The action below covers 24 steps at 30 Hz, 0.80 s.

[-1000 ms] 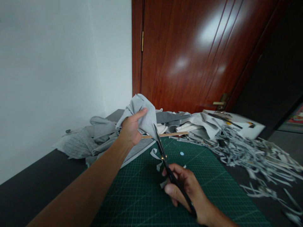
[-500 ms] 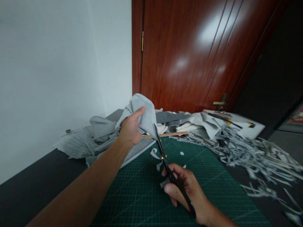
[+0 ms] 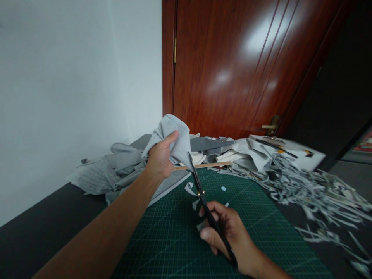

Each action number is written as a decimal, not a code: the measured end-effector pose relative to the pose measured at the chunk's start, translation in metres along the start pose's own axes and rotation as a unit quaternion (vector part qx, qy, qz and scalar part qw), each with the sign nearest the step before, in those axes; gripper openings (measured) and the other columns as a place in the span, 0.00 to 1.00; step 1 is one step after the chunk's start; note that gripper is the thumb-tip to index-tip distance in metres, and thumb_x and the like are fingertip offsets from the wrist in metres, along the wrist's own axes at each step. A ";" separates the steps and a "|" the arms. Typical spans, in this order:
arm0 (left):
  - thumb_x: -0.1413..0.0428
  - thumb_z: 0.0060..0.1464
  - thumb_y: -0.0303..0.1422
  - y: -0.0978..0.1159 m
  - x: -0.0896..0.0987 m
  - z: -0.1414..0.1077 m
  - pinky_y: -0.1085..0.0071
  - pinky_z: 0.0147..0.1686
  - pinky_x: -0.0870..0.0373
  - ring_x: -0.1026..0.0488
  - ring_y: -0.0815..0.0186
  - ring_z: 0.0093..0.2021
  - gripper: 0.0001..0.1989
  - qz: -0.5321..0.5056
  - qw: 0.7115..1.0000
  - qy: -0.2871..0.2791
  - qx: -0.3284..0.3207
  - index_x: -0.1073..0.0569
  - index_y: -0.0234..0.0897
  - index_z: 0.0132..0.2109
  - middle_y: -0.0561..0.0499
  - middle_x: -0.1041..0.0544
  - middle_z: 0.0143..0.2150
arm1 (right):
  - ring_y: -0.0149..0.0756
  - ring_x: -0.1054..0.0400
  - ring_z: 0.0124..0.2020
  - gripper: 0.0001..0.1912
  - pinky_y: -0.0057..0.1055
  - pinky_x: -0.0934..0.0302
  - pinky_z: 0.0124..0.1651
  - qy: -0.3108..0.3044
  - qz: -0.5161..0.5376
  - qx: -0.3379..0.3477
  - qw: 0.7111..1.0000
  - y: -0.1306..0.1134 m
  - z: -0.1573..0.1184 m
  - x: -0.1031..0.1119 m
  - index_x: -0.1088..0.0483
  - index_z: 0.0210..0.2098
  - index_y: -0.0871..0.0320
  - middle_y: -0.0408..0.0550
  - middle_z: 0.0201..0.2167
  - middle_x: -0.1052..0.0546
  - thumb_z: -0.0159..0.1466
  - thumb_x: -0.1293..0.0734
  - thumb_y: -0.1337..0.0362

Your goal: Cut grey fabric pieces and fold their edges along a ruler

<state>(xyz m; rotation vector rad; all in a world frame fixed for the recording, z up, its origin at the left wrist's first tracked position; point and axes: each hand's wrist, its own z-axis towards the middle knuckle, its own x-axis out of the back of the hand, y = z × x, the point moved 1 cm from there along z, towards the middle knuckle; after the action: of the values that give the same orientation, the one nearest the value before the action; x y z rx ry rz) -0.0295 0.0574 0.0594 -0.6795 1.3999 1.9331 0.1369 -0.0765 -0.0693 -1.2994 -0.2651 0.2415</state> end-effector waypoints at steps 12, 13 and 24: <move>0.29 0.46 0.25 -0.004 0.000 -0.004 0.55 0.54 0.20 0.18 0.48 0.52 0.21 0.010 1.000 -0.029 0.001 0.19 0.32 0.49 0.42 0.14 0.47 | 0.23 0.44 0.18 0.28 0.20 0.49 0.21 -0.012 0.038 0.037 0.999 0.000 -0.002 0.001 0.31 0.44 0.57 0.34 0.22 0.34 0.59 0.21 0.43; 0.29 0.45 0.26 -0.004 0.001 -0.004 0.55 0.55 0.20 0.18 0.47 0.53 0.21 0.013 1.000 -0.028 0.002 0.19 0.32 0.49 0.41 0.14 0.47 | 0.23 0.44 0.18 0.28 0.20 0.48 0.21 -0.013 0.044 0.038 0.998 0.001 -0.002 0.001 0.31 0.44 0.56 0.34 0.23 0.34 0.59 0.22 0.42; 0.30 0.44 0.26 -0.006 -0.003 -0.009 0.52 0.56 0.21 0.20 0.45 0.56 0.14 0.030 0.999 -0.031 0.012 0.18 0.32 0.41 0.42 0.14 0.46 | 0.22 0.43 0.19 0.27 0.18 0.44 0.21 -0.007 0.053 0.034 0.998 0.003 -0.002 0.000 0.31 0.43 0.56 0.36 0.25 0.34 0.59 0.22 0.43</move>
<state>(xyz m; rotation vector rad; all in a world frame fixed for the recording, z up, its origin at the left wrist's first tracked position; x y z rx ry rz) -0.0223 0.0493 0.0552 -0.5672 1.4178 1.9623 0.1376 -0.0774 -0.0729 -1.2461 -0.1983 0.3461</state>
